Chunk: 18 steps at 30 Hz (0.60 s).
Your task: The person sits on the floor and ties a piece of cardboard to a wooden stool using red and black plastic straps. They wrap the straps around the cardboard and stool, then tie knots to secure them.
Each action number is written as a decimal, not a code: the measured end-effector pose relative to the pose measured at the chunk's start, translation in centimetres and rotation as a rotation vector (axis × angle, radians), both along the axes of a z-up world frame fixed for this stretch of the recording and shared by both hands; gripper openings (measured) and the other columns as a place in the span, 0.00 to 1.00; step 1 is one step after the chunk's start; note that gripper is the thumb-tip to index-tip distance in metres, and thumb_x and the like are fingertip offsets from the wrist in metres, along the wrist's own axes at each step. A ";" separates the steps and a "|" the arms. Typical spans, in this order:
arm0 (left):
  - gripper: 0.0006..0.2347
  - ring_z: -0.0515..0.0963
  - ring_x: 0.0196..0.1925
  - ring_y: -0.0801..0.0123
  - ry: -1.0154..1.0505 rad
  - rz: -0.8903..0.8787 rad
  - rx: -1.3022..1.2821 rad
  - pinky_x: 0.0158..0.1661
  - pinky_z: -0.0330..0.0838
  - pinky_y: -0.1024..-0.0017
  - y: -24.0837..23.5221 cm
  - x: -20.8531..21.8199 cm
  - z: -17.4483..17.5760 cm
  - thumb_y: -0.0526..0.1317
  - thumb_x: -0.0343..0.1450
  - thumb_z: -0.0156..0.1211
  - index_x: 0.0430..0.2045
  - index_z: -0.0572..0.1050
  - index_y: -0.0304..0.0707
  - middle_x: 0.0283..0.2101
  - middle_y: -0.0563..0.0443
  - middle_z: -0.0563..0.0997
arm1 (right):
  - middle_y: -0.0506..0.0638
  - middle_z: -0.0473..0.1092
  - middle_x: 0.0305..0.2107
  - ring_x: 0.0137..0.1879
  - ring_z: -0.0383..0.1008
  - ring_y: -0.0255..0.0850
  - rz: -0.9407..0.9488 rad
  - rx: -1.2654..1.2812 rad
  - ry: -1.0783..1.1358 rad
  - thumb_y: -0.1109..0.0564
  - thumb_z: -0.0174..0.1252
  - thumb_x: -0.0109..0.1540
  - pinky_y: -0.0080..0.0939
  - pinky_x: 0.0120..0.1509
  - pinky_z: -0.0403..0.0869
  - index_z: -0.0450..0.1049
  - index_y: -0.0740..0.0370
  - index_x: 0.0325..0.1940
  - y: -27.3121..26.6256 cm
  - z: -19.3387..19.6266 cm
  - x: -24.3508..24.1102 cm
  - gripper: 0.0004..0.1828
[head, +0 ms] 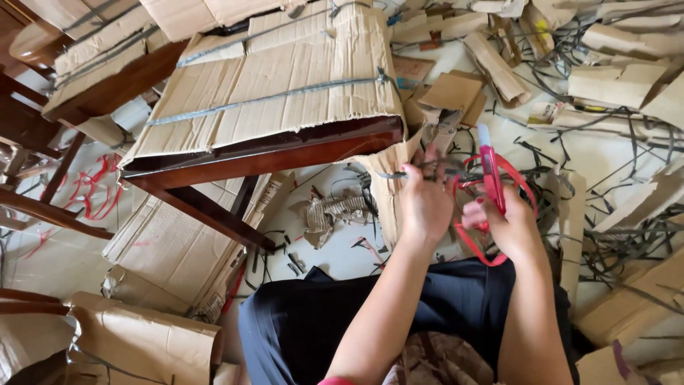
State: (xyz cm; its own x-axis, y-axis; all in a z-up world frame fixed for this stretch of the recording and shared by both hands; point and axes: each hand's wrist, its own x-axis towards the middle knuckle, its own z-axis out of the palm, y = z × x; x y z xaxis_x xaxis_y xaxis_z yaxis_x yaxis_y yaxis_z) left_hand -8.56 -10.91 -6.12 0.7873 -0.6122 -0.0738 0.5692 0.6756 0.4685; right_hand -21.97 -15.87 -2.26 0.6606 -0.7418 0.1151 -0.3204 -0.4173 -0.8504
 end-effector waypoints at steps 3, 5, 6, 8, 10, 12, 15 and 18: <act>0.24 0.76 0.48 0.76 0.058 -0.042 -0.049 0.59 0.67 0.62 2.9 0.3 1.8 0.57 0.81 0.37 0.66 0.67 0.44 0.40 0.66 0.75 | 0.57 0.80 0.22 0.35 0.84 0.49 0.119 0.204 0.101 0.54 0.50 0.70 0.51 0.56 0.75 0.71 0.57 0.57 -1.7 1.2 -2.5 0.13; 0.15 0.51 0.21 0.81 -0.105 -0.157 0.105 0.24 0.45 0.80 4.3 0.6 0.9 0.50 0.82 0.38 0.49 0.71 0.42 0.24 0.63 0.57 | 0.47 0.86 0.32 0.41 0.87 0.37 0.163 0.075 0.578 0.46 0.51 0.69 0.36 0.46 0.76 0.81 0.49 0.46 -3.4 1.3 -4.8 0.14; 0.15 0.51 0.21 0.81 -0.102 -0.158 0.117 0.24 0.45 0.80 5.1 0.9 1.2 0.50 0.82 0.38 0.49 0.71 0.42 0.24 0.63 0.57 | 0.47 0.86 0.32 0.41 0.87 0.37 0.167 0.087 0.580 0.46 0.51 0.69 0.36 0.46 0.76 0.81 0.49 0.46 -3.7 1.3 -5.2 0.14; 0.18 0.45 0.19 0.80 -0.283 -0.197 0.283 0.18 0.40 0.80 6.3 1.2 1.6 0.48 0.83 0.34 0.52 0.71 0.38 0.24 0.62 0.51 | 0.60 0.78 0.26 0.33 0.78 0.59 0.124 -0.221 0.709 0.41 0.51 0.68 0.51 0.41 0.71 0.73 0.59 0.33 -4.3 1.3 -6.4 0.21; 0.25 0.43 0.18 0.80 -0.199 -0.224 0.322 0.18 0.37 0.80 6.4 0.9 2.6 0.58 0.80 0.29 0.50 0.73 0.43 0.22 0.64 0.50 | 0.58 0.77 0.24 0.29 0.75 0.54 0.107 -0.108 0.576 0.45 0.52 0.67 0.47 0.39 0.69 0.75 0.55 0.44 -4.2 2.4 -6.5 0.13; 0.32 0.40 0.17 0.81 -0.124 -0.245 0.357 0.17 0.34 0.80 6.5 0.9 3.0 0.68 0.77 0.24 0.49 0.75 0.48 0.21 0.66 0.49 | 0.57 0.76 0.22 0.26 0.71 0.49 0.088 -0.003 0.432 0.50 0.54 0.66 0.43 0.37 0.68 0.77 0.51 0.54 -4.1 2.2 -6.1 0.15; 0.21 0.39 0.18 0.79 -0.142 -0.221 0.319 0.18 0.33 0.77 6.6 1.0 2.6 0.57 0.82 0.32 0.41 0.74 0.48 0.21 0.64 0.48 | 0.48 0.82 0.45 0.41 0.83 0.40 0.225 0.091 0.146 0.55 0.51 0.67 0.39 0.51 0.74 0.69 0.63 0.41 -3.5 1.0 -4.9 0.08; 0.20 0.43 0.18 0.78 -0.241 -0.174 0.432 0.20 0.37 0.76 7.3 1.0 3.0 0.53 0.82 0.34 0.40 0.74 0.41 0.20 0.62 0.48 | 0.42 0.75 0.57 0.40 0.79 0.37 0.327 -0.023 -0.011 0.51 0.51 0.67 0.37 0.46 0.73 0.70 0.56 0.62 -2.2 0.7 -2.5 0.20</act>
